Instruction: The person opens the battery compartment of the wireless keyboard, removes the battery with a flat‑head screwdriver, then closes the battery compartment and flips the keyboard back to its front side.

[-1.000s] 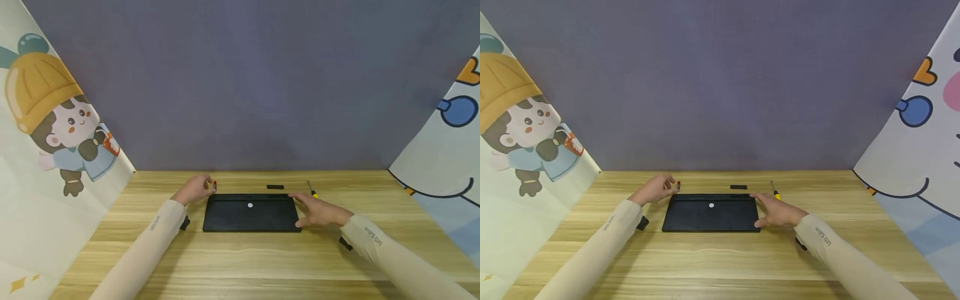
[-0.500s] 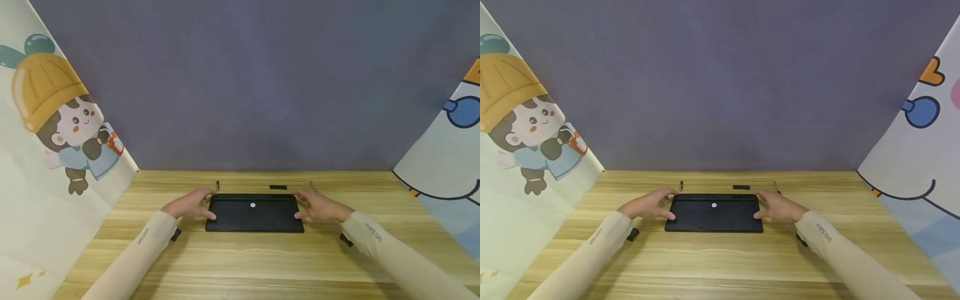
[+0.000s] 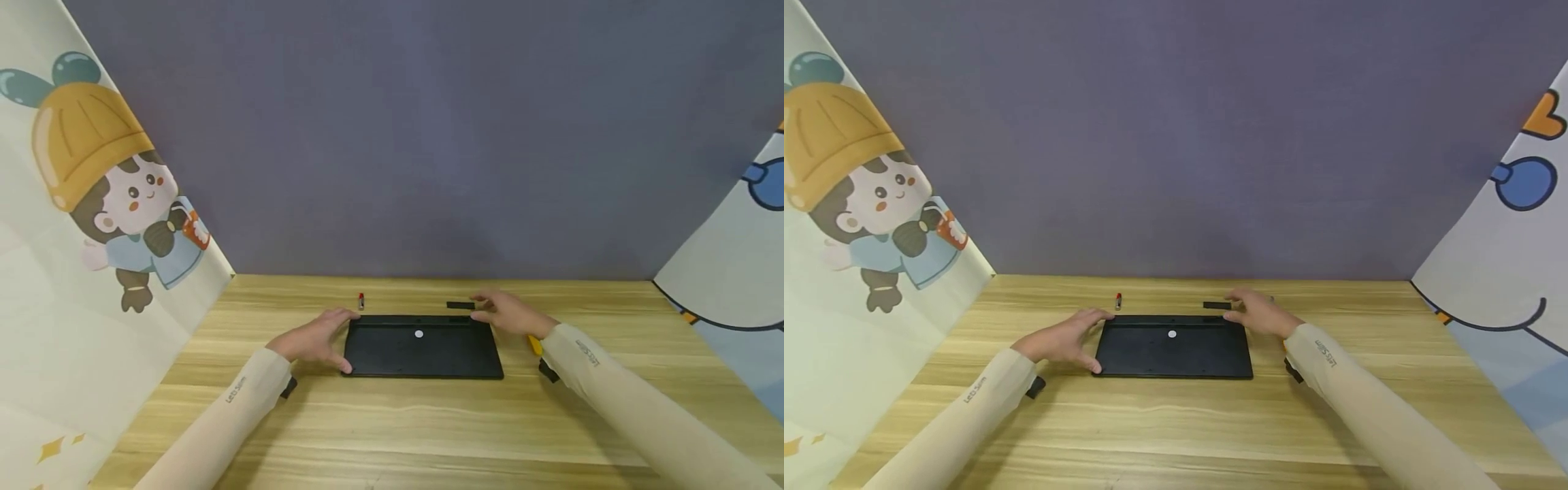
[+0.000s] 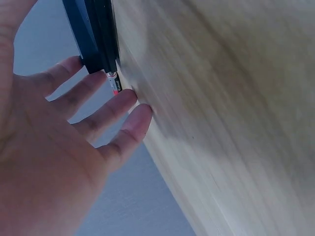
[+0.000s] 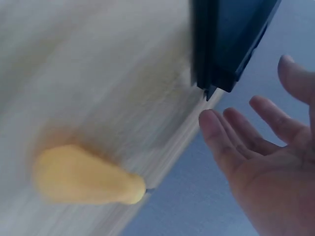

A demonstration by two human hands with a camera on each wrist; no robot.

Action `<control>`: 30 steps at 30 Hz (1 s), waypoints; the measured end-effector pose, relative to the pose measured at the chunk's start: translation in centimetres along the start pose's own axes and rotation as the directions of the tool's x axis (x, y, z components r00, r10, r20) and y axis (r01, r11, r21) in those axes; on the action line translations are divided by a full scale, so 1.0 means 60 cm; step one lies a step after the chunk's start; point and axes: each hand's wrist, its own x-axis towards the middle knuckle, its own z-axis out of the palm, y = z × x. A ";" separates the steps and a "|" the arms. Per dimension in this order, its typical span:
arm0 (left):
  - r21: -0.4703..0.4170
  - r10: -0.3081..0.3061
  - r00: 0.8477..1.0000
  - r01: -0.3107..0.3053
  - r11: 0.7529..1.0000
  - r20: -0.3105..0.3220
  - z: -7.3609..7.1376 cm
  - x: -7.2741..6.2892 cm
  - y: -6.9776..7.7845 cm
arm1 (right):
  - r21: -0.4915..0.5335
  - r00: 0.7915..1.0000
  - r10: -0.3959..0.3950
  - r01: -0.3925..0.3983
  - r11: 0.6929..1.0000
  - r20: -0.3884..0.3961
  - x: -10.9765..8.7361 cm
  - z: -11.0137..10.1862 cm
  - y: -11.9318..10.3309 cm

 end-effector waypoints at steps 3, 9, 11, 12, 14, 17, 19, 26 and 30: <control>0.003 -0.008 1.000 0.008 1.000 0.003 0.001 -0.002 0.001 | -0.016 1.000 -0.019 0.019 1.000 -0.012 0.018 -0.002 -0.001; 0.020 -0.045 0.999 0.044 0.999 0.023 0.003 -0.004 0.004 | -0.018 1.000 -0.011 0.011 1.000 0.005 0.049 -0.002 0.004; 0.015 -0.059 0.998 0.059 0.998 0.028 0.003 -0.005 0.005 | -0.017 0.999 0.029 -0.029 0.999 0.013 0.056 -0.001 0.005; 0.014 -0.066 0.997 0.066 0.998 0.032 0.003 -0.006 0.005 | -0.010 0.999 0.049 -0.049 0.999 0.021 0.059 -0.001 0.005; 0.012 -0.075 0.997 0.074 0.997 0.035 0.003 -0.007 0.007 | -0.004 0.996 0.080 -0.080 0.997 0.037 0.064 0.001 0.004; 0.016 -0.083 0.996 0.083 0.996 0.035 0.003 -0.009 0.009 | -0.025 0.993 0.111 -0.110 0.994 0.050 0.073 0.004 0.003; 0.015 -0.088 0.996 0.087 0.996 0.033 0.003 -0.010 0.010 | -0.053 0.991 0.123 -0.120 0.991 0.049 0.079 0.007 0.001; 0.006 -0.088 0.996 0.087 0.996 0.026 0.003 -0.011 0.011 | -0.139 0.984 0.175 -0.176 0.975 -0.020 0.094 0.015 0.001; 0.013 -0.085 0.996 0.085 0.996 0.021 0.004 -0.011 0.008 | -0.133 0.985 0.165 -0.171 0.976 -0.049 0.096 0.017 0.004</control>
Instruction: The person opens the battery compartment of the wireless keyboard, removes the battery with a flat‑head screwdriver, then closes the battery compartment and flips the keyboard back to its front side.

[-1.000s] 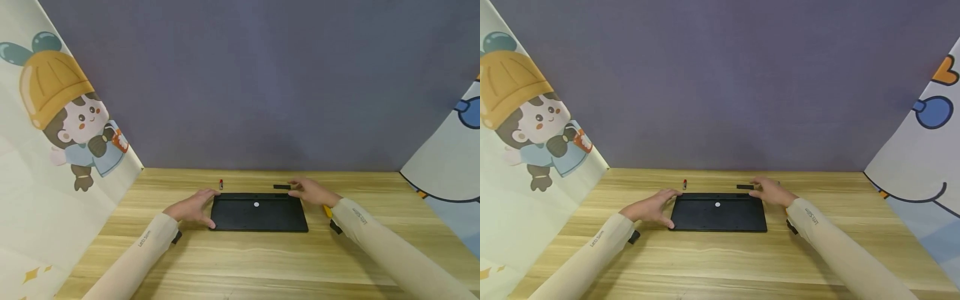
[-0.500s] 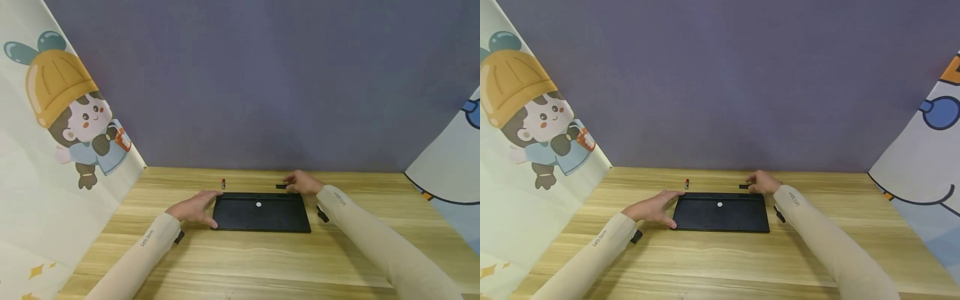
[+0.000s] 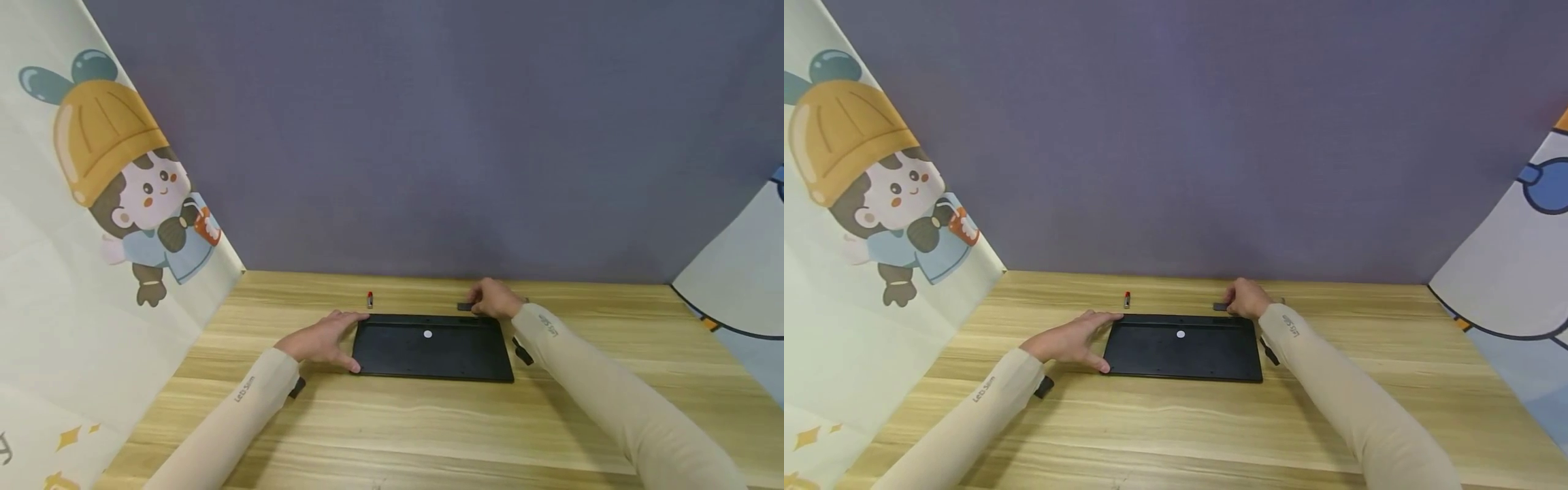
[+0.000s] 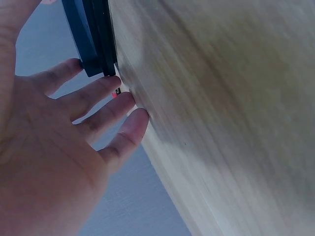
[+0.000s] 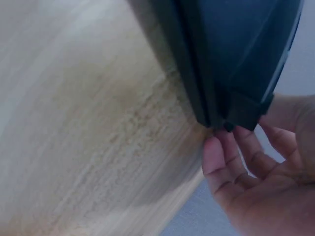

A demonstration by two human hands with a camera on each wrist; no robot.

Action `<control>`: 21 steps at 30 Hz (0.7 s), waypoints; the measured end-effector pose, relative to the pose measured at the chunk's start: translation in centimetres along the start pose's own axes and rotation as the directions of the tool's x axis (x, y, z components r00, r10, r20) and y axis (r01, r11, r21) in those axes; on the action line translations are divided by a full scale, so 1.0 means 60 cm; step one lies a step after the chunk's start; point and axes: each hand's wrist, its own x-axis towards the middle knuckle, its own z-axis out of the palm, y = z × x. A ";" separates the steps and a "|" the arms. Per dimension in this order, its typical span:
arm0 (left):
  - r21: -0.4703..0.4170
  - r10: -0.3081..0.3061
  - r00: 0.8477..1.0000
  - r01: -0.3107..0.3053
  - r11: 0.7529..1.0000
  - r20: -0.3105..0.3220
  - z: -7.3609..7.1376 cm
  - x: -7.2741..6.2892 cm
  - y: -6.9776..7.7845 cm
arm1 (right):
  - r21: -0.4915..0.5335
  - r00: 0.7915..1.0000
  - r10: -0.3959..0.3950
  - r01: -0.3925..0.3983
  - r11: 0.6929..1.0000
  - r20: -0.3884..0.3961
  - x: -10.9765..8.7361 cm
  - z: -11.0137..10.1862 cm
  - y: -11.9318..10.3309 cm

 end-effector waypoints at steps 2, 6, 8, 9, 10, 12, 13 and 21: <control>0.003 0.001 1.000 -0.001 1.000 -0.005 0.001 0.001 0.000 | 0.024 0.999 -0.033 0.034 0.999 -0.022 -0.002 -0.002 0.003; 0.009 0.000 1.000 0.000 1.000 -0.007 0.001 0.001 0.001 | 0.096 0.991 -0.116 0.122 0.988 -0.060 -0.013 -0.013 0.009; 0.010 -0.006 1.000 0.006 1.000 -0.008 0.000 0.002 0.003 | 0.136 0.986 -0.160 0.165 0.977 -0.049 -0.018 -0.022 0.012; 0.010 -0.008 1.000 0.008 1.000 -0.009 0.000 0.002 0.003 | 0.153 0.984 -0.175 0.178 0.972 -0.037 -0.019 -0.026 0.012; 0.008 -0.011 1.000 0.011 1.000 -0.010 -0.001 0.003 0.004 | 0.167 0.981 -0.190 0.191 0.967 -0.020 -0.022 -0.030 0.012; 0.006 -0.016 1.000 0.016 1.000 -0.013 -0.002 0.004 0.005 | 0.173 0.976 -0.216 0.211 0.962 0.014 -0.025 -0.035 0.011; 0.003 -0.020 1.000 0.020 1.000 -0.014 -0.002 0.005 0.005 | 0.180 0.973 -0.227 0.218 0.959 0.030 -0.026 -0.036 0.010; -0.004 -0.048 0.999 0.048 0.999 -0.014 -0.002 0.011 0.004 | 0.202 0.947 -0.315 0.297 0.933 0.068 -0.027 -0.034 0.017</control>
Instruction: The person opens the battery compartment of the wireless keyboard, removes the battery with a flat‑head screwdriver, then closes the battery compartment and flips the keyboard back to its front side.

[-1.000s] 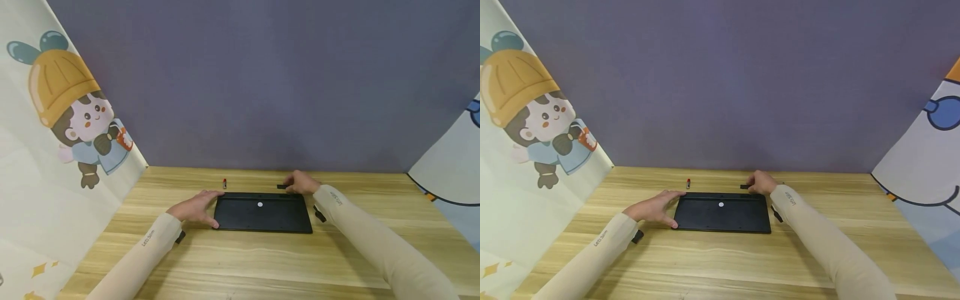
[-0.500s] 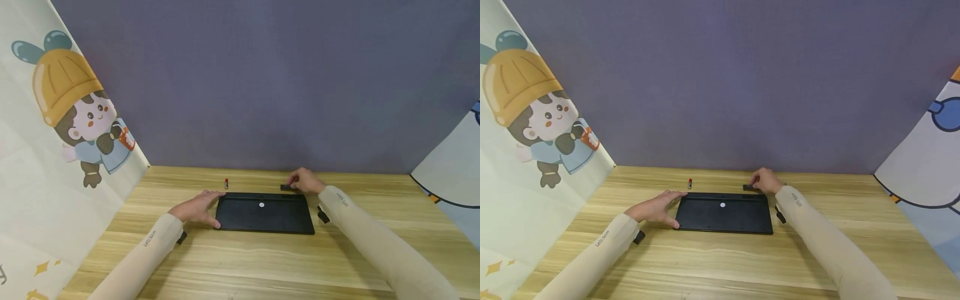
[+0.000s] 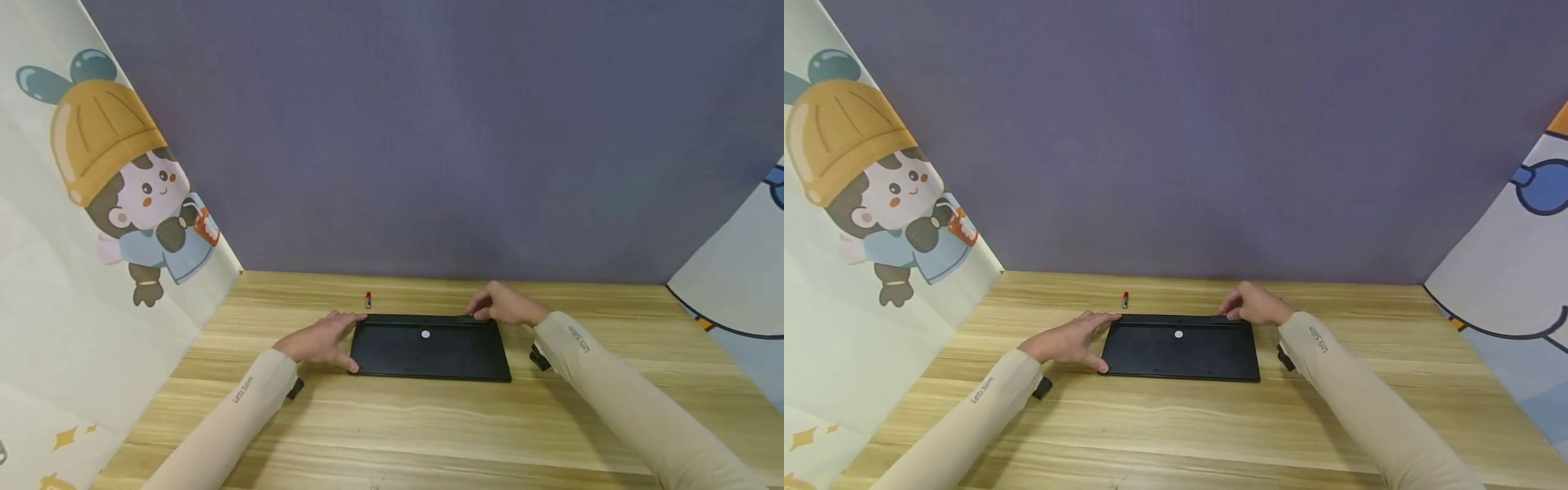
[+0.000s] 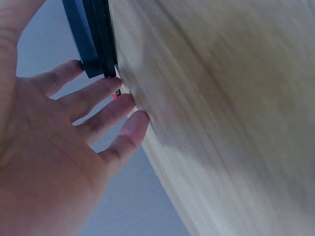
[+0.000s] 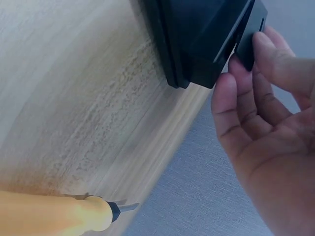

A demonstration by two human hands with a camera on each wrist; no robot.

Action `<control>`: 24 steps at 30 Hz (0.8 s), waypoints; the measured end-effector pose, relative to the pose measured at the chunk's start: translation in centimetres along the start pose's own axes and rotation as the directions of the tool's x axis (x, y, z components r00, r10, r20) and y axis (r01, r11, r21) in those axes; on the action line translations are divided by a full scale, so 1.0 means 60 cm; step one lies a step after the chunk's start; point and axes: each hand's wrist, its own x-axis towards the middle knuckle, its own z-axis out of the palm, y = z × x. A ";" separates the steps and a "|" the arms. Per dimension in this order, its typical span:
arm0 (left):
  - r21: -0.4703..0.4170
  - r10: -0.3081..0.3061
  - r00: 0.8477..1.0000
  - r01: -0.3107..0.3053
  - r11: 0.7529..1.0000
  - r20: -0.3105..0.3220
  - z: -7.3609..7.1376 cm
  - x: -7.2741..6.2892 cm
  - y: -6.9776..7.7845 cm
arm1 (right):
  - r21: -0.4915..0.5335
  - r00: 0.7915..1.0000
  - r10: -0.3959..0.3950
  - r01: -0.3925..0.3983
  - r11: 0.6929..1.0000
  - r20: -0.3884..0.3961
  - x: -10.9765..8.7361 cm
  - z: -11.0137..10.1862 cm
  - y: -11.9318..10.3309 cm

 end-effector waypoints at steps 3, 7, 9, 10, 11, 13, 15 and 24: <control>-0.002 -0.007 1.000 0.007 1.000 0.006 0.000 -0.001 0.001 | 0.004 1.000 -0.013 0.013 1.000 0.000 -0.001 0.001 0.002; -0.001 -0.010 1.000 0.010 1.000 0.009 0.000 -0.001 0.002 | 0.004 1.000 -0.010 0.010 1.000 0.003 -0.002 0.001 0.003; 0.000 -0.006 1.000 0.006 1.000 0.008 0.001 -0.001 0.002 | -0.001 1.000 -0.009 0.009 1.000 0.004 -0.003 0.000 0.002; 0.000 -0.003 1.000 0.003 1.000 0.006 0.001 -0.001 0.002 | -0.002 1.000 -0.007 0.007 1.000 0.004 -0.003 0.000 0.002; -0.002 0.000 1.000 0.000 1.000 0.004 0.001 -0.002 0.002 | -0.002 1.000 -0.007 0.007 1.000 0.005 -0.003 0.000 0.002; -0.005 0.008 1.000 -0.008 1.000 0.001 0.001 -0.002 0.002 | -0.006 1.000 -0.005 0.005 1.000 0.006 -0.004 0.000 0.001; -0.010 0.016 1.000 -0.016 1.000 -0.003 0.001 -0.002 0.002 | -0.003 1.000 0.002 -0.002 1.000 0.007 -0.005 0.001 0.000; -0.018 0.003 1.000 -0.003 1.000 0.007 0.002 -0.001 0.001 | -0.001 0.999 0.033 -0.033 0.999 0.004 -0.007 0.006 -0.005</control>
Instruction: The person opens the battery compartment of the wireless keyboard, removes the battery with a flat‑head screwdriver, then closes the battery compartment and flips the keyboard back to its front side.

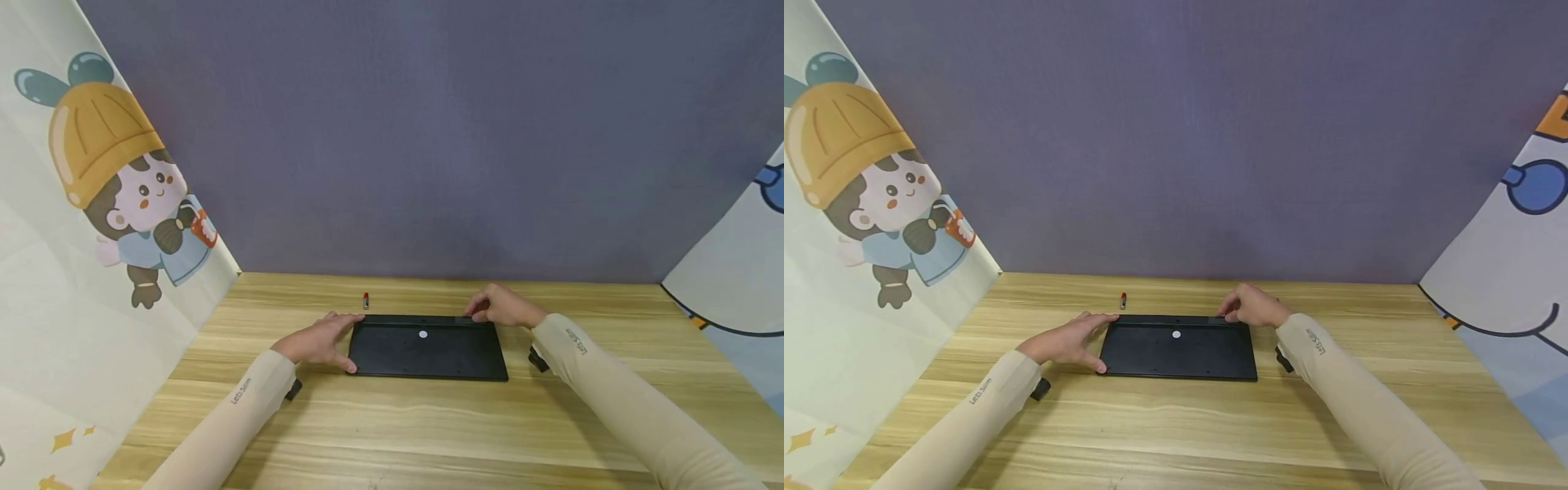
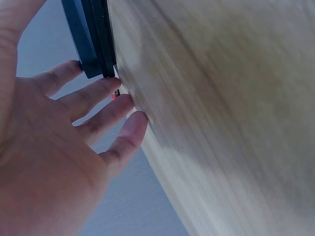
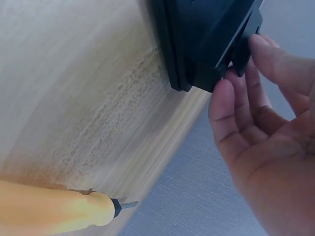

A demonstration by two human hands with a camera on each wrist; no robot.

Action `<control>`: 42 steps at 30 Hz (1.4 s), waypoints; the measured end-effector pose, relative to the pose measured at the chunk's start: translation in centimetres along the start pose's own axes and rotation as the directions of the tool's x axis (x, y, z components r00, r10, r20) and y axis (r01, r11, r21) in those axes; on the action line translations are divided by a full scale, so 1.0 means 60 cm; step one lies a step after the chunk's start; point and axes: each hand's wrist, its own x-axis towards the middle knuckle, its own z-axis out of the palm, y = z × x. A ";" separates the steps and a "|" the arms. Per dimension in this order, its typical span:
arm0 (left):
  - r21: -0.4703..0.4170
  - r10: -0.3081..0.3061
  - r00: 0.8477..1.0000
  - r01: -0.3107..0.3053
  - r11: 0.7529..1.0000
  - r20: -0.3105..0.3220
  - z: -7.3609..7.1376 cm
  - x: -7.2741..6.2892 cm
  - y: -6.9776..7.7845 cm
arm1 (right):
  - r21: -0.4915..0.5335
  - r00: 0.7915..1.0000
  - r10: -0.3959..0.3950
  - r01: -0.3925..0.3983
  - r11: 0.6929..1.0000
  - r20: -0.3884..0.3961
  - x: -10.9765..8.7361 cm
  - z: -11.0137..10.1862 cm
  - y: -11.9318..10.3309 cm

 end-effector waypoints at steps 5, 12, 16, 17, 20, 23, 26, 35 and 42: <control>0.002 -0.001 1.000 0.001 1.000 0.002 0.000 0.000 0.000 | -0.049 1.000 0.004 -0.005 0.999 -0.017 -0.004 0.002 -0.004; 0.003 -0.002 1.000 0.002 1.000 0.003 0.000 0.000 0.001 | -0.088 0.999 -0.004 0.000 0.996 -0.039 -0.010 0.006 -0.005; 0.000 -0.011 1.000 0.011 1.000 0.006 0.000 -0.001 0.001 | -0.103 0.999 -0.005 0.000 0.995 -0.048 -0.010 0.008 -0.005; -0.002 -0.013 1.000 0.013 1.000 0.006 0.000 -0.001 0.001 | -0.115 0.999 -0.002 -0.004 0.993 -0.052 -0.011 0.008 -0.006; -0.005 -0.017 1.000 0.017 1.000 0.007 0.000 -0.002 0.002 | -0.138 0.998 0.013 -0.021 0.990 -0.061 -0.014 0.010 -0.010; -0.007 -0.017 1.000 0.017 1.000 0.007 -0.001 -0.002 0.002 | -0.182 0.998 0.023 -0.032 0.983 -0.051 -0.021 0.014 -0.018; -0.008 -0.021 1.000 0.021 1.000 0.008 0.000 -0.003 0.002 | -0.225 0.999 0.038 -0.045 0.973 -0.035 -0.031 0.020 -0.028; -0.020 -0.021 1.000 0.021 1.000 0.017 0.001 -0.001 -0.005 | -0.339 0.979 0.191 -0.157 0.927 0.068 -0.060 0.056 -0.067; -0.022 -0.010 1.000 0.010 1.000 0.011 0.001 -0.001 -0.006 | -0.356 0.975 0.219 -0.189 0.915 0.046 -0.065 0.067 -0.080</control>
